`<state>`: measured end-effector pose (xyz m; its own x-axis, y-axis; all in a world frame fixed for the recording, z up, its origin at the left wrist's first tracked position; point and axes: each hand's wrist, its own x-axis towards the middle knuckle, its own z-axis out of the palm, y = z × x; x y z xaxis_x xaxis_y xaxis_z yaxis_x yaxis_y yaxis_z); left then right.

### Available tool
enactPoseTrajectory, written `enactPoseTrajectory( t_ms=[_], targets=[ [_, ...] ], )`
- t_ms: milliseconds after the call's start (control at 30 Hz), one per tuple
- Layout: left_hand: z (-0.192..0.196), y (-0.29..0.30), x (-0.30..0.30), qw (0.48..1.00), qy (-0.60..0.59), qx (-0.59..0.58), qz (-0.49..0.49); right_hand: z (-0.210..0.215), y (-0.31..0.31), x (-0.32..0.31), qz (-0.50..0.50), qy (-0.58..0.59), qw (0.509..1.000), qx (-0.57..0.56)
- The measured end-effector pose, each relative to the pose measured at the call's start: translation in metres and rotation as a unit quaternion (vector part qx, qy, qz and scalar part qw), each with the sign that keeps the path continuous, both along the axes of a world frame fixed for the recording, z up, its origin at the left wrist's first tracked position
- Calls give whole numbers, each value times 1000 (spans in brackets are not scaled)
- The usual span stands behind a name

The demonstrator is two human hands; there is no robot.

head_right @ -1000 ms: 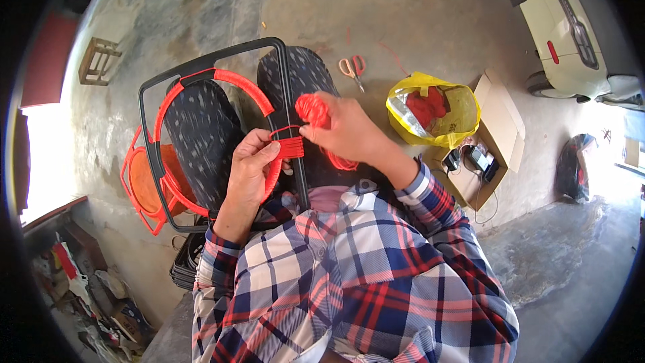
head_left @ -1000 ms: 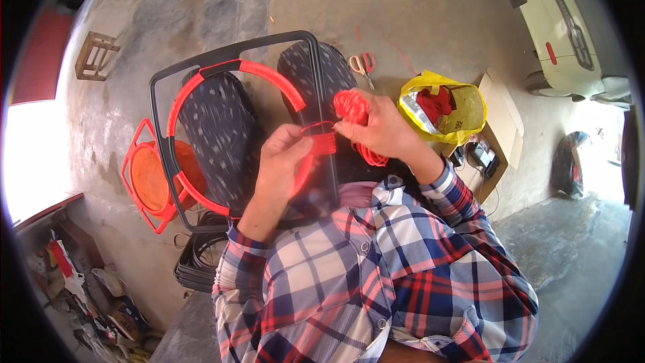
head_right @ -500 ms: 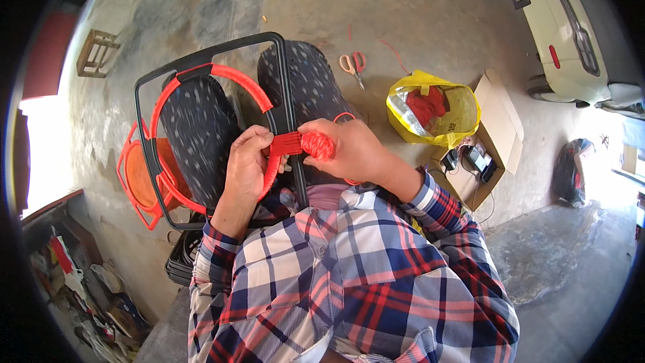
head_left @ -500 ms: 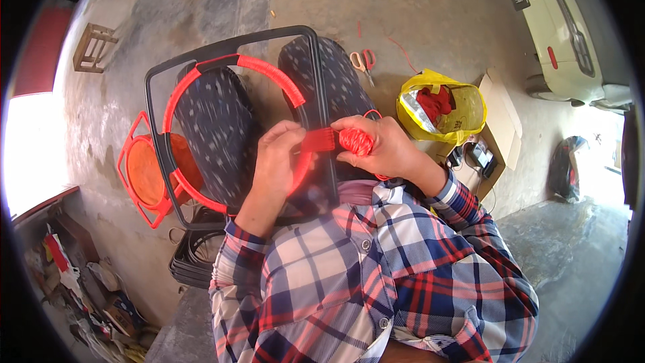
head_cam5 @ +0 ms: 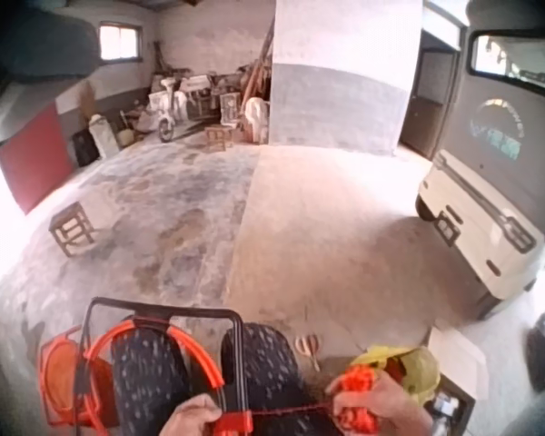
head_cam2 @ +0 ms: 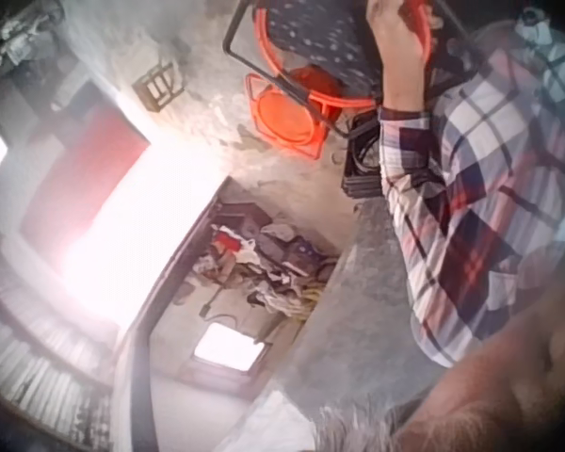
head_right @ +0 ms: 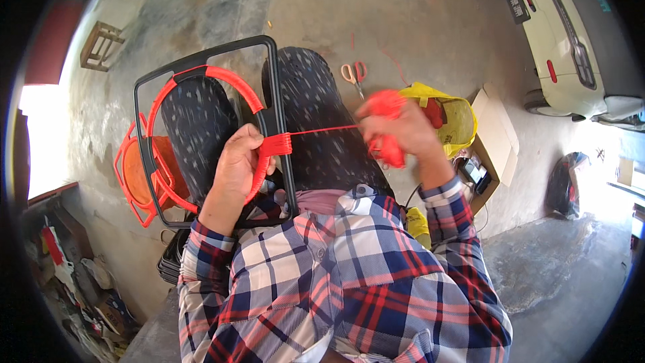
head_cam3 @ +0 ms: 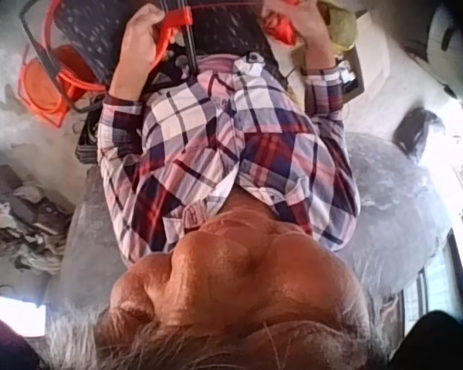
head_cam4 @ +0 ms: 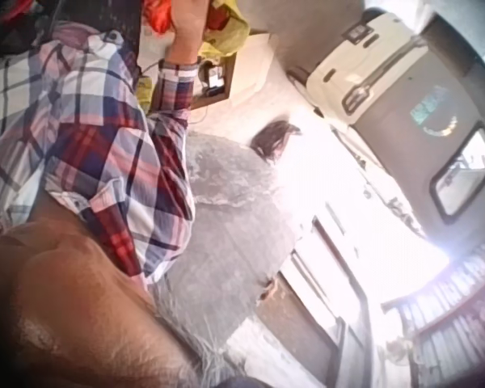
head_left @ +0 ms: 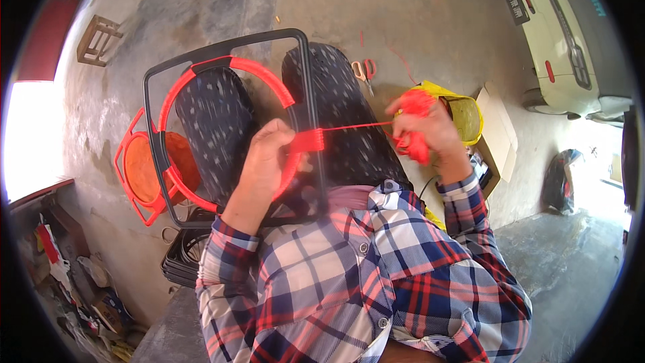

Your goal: The person winds red cord onto a black plastic frame by hand.

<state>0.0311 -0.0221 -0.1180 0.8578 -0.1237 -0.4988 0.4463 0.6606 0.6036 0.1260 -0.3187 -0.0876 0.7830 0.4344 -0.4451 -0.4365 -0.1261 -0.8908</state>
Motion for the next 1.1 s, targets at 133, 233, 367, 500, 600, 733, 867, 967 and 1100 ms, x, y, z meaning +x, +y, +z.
enactPoseTrajectory(
  t_ms=[133,233,367,500,600,733,867,967,1100],
  targets=[
    [6,15,-5,1000,-7,-2,-7,-45,-120,30,-365,-46,929,38],
    [1,20,-10,1000,-2,-4,-10,-75,-216,44,-616,-47,764,186],
    [-1,9,-2,999,-24,-24,-18,-79,-220,35,-538,-79,828,134],
    [-3,9,-3,998,-20,-47,-31,-28,-75,11,-122,-44,984,121],
    [3,-3,-4,999,-26,-32,-5,0,22,-6,315,-298,898,-80],
    [14,-7,-4,995,-44,-91,-15,23,87,-28,322,-253,891,-199],
    [17,-9,0,995,1,-101,5,15,85,-32,200,-271,934,-117],
    [10,-8,-1,998,10,-61,-2,13,79,-26,99,-330,935,-85],
    [7,-5,-5,991,-24,-15,127,4,87,-9,22,-438,889,-131]
  ],
)
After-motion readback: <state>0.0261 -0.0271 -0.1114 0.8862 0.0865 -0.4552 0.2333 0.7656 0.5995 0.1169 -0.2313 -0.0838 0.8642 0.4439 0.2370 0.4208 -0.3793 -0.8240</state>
